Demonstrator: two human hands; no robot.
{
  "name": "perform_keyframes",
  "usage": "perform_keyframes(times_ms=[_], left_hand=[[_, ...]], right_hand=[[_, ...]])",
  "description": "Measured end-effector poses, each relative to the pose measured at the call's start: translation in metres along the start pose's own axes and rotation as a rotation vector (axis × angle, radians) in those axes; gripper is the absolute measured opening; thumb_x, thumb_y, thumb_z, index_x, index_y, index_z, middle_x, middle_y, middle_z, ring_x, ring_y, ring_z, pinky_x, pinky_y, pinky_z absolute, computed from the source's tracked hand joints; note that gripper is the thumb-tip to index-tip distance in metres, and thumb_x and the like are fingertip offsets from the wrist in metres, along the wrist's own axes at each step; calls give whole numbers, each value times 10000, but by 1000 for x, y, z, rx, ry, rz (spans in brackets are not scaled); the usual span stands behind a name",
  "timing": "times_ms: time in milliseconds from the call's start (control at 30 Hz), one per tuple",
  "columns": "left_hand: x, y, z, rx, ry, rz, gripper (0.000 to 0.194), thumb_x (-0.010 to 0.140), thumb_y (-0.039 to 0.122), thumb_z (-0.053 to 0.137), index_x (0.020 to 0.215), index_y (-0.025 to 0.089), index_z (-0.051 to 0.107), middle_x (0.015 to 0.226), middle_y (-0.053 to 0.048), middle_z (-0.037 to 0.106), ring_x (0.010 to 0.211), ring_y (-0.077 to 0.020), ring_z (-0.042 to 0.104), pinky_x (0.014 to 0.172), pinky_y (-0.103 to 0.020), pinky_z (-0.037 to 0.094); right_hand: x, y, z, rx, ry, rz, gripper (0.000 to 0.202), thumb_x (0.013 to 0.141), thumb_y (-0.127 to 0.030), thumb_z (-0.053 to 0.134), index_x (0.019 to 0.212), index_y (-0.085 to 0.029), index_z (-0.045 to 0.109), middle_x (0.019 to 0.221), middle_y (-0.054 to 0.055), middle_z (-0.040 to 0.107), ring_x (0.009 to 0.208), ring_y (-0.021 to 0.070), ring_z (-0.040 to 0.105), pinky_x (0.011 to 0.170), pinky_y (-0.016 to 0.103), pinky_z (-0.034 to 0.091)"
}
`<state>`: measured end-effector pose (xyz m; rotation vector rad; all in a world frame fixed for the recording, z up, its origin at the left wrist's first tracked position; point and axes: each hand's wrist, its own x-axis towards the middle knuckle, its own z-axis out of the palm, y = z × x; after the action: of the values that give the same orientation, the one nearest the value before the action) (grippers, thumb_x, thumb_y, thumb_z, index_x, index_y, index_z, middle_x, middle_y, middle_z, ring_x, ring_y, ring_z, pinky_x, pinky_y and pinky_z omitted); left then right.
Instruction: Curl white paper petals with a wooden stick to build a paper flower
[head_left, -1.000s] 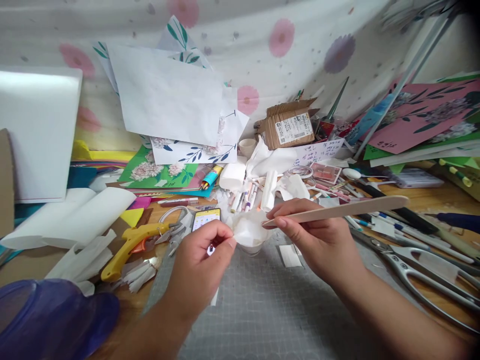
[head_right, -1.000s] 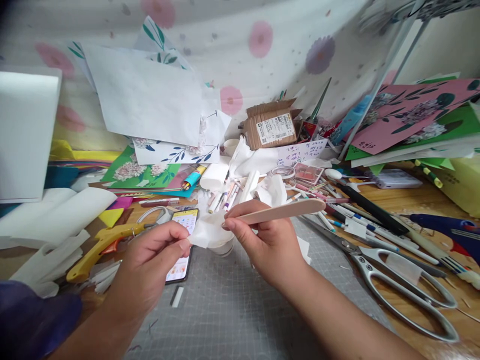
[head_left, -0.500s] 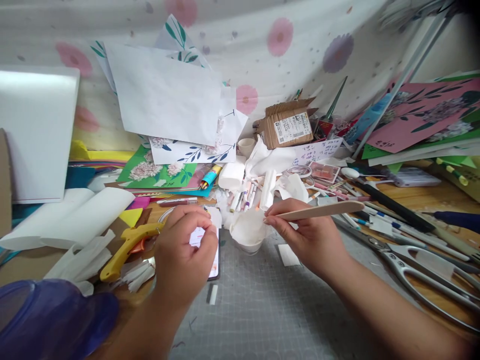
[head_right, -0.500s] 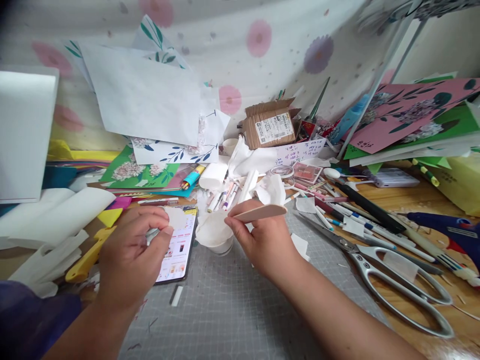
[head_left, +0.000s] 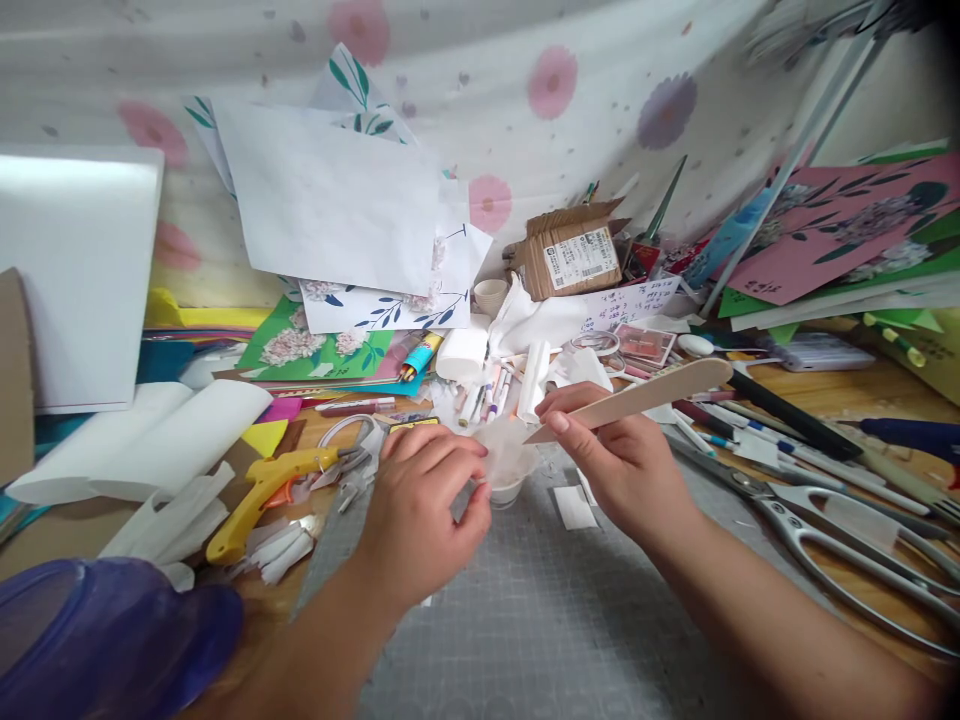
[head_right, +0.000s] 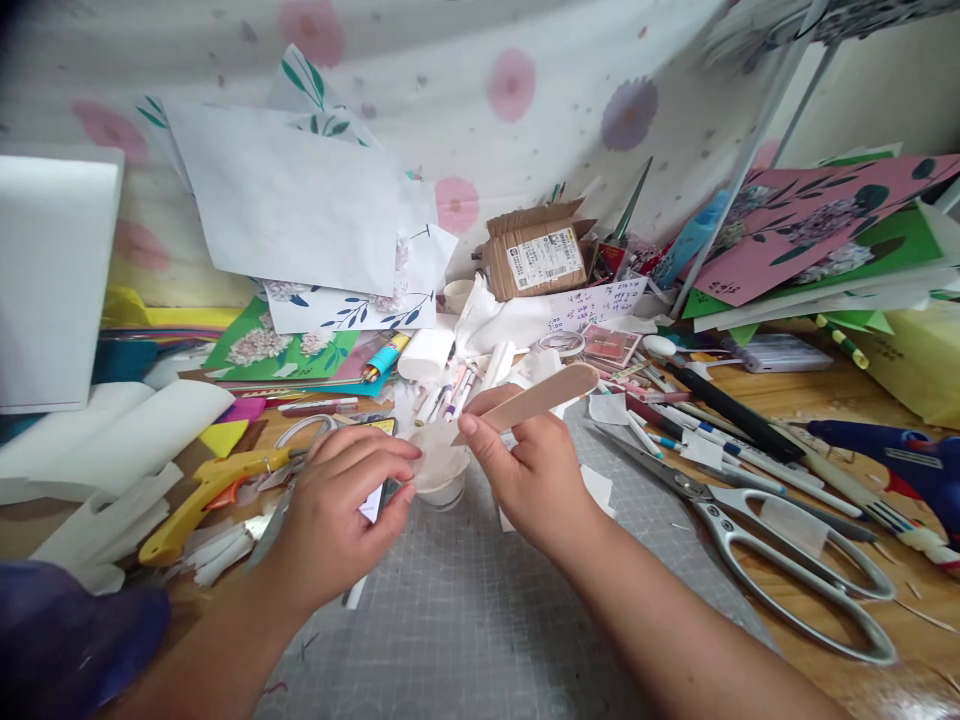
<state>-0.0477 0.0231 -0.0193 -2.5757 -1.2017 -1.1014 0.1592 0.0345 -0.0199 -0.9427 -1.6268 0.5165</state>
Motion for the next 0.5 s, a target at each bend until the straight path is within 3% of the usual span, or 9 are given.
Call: perform_keyframes(times_ms=[200,300,400,500], left_hand=[[0,2,-3,-7,-61,-21,83,827,172,595,864,215,655,910,-7,763,971,-284,652,988,-571,343],[0,-3,-5,-6,11,-53,139,876,162,539,862,215,666,930,-29,750,962,-266,650,927,-514,402],[1,-16,-11,-33,122,-185,167,918,192,508,847,217,657,916,-39,733,937,-239,658,872,-436,476],[2,-36,-22,26,201,-434,170,919,261,496,863,237,655,947,-29,724,959,-242,670,875,-408,514]], right_hand=[[0,4,3,74,27,-103,131,945,-256,614,862,-199,697,949,78,665,999,224,639,872,389,515],[-1,8,8,-6,-58,-133,116,926,-254,642,853,-198,713,941,95,665,1081,272,610,887,438,511],[-1,11,12,-126,-143,-116,122,898,-233,664,809,-181,728,999,135,672,1113,322,604,914,518,490],[-1,13,14,-129,-150,-77,129,880,-224,670,773,-185,730,1028,141,671,1109,335,617,922,549,486]])
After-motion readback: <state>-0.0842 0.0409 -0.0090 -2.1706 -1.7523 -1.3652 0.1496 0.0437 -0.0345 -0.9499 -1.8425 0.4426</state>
